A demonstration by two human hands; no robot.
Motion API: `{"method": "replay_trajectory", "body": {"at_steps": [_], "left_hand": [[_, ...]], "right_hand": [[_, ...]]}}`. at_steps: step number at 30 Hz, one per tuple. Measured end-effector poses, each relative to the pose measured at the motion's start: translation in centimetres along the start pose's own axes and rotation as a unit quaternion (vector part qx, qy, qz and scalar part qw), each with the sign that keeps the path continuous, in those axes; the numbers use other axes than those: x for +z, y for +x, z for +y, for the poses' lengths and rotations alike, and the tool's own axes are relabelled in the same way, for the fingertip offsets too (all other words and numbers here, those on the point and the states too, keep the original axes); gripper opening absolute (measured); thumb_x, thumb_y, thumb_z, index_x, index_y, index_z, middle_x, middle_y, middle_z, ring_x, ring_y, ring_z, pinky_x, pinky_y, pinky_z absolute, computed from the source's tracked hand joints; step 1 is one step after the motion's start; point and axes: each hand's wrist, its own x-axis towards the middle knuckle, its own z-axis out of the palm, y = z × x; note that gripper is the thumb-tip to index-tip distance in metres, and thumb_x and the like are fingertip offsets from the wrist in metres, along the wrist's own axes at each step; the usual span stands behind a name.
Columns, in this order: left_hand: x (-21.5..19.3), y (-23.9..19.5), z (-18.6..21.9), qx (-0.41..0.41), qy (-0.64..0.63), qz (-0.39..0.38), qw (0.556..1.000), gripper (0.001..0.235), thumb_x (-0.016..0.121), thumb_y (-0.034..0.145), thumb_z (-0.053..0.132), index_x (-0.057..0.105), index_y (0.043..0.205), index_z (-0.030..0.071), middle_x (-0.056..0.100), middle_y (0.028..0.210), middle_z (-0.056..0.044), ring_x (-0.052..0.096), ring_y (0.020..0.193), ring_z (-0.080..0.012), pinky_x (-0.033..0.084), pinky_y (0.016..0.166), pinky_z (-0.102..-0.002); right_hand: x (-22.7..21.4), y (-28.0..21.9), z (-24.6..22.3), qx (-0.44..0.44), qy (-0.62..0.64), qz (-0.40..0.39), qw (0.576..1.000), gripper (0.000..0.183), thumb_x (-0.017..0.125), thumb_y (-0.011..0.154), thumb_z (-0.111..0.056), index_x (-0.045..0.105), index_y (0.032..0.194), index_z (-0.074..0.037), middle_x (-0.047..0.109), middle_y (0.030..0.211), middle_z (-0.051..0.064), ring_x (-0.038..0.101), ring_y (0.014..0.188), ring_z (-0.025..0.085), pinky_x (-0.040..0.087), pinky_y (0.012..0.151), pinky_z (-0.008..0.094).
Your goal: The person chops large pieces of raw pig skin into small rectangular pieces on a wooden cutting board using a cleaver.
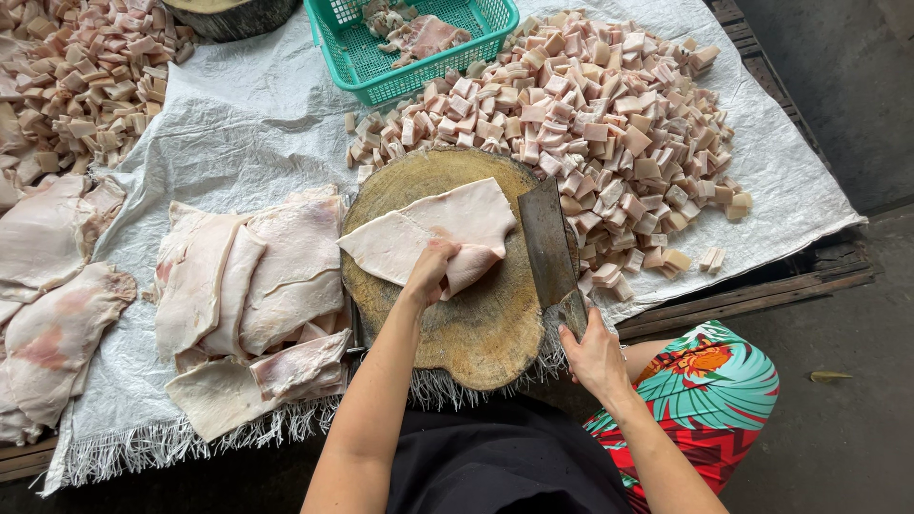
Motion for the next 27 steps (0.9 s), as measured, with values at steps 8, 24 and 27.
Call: {"method": "replay_trajectory", "body": {"at_steps": [8,24,27], "left_hand": [[2.4,-3.7,3.0,0.065,0.078,0.046,0.994,0.035,0.049,0.101,0.015,0.059,0.133,0.004,0.074,0.108,-0.010,0.073,0.088,-0.0204,0.061,0.079,-0.033],[-7.5,-5.3,8.9,0.103,0.666,0.195,0.712,0.051,0.056,0.100,0.055,0.069,0.122,0.011,0.071,0.114,-0.018,0.065,0.111,-0.0348,0.049,0.098,-0.054],[-9.2,-6.9,5.6,0.019,0.562,0.266,0.783,0.052,0.057,0.100,0.050,0.072,0.113,0.002,0.072,0.108,-0.025,0.069,0.097,-0.0389,0.055,0.084,-0.054]], "right_hand": [[0.1,-0.2,-0.2,0.011,0.013,0.004,1.000,0.038,0.064,0.093,-0.025,0.051,0.119,0.001,0.066,0.056,0.014,0.064,0.041,0.023,0.054,0.039,0.038],[0.3,-0.1,-0.1,0.007,0.006,0.015,1.000,0.037,0.065,0.094,-0.025,0.050,0.114,0.002,0.065,0.055,0.014,0.065,0.041,0.024,0.053,0.038,0.039],[0.4,-0.2,-0.1,0.005,0.000,0.011,1.000,0.038,0.064,0.094,-0.026,0.050,0.114,0.003,0.066,0.056,0.014,0.066,0.042,0.024,0.053,0.039,0.038]]}}
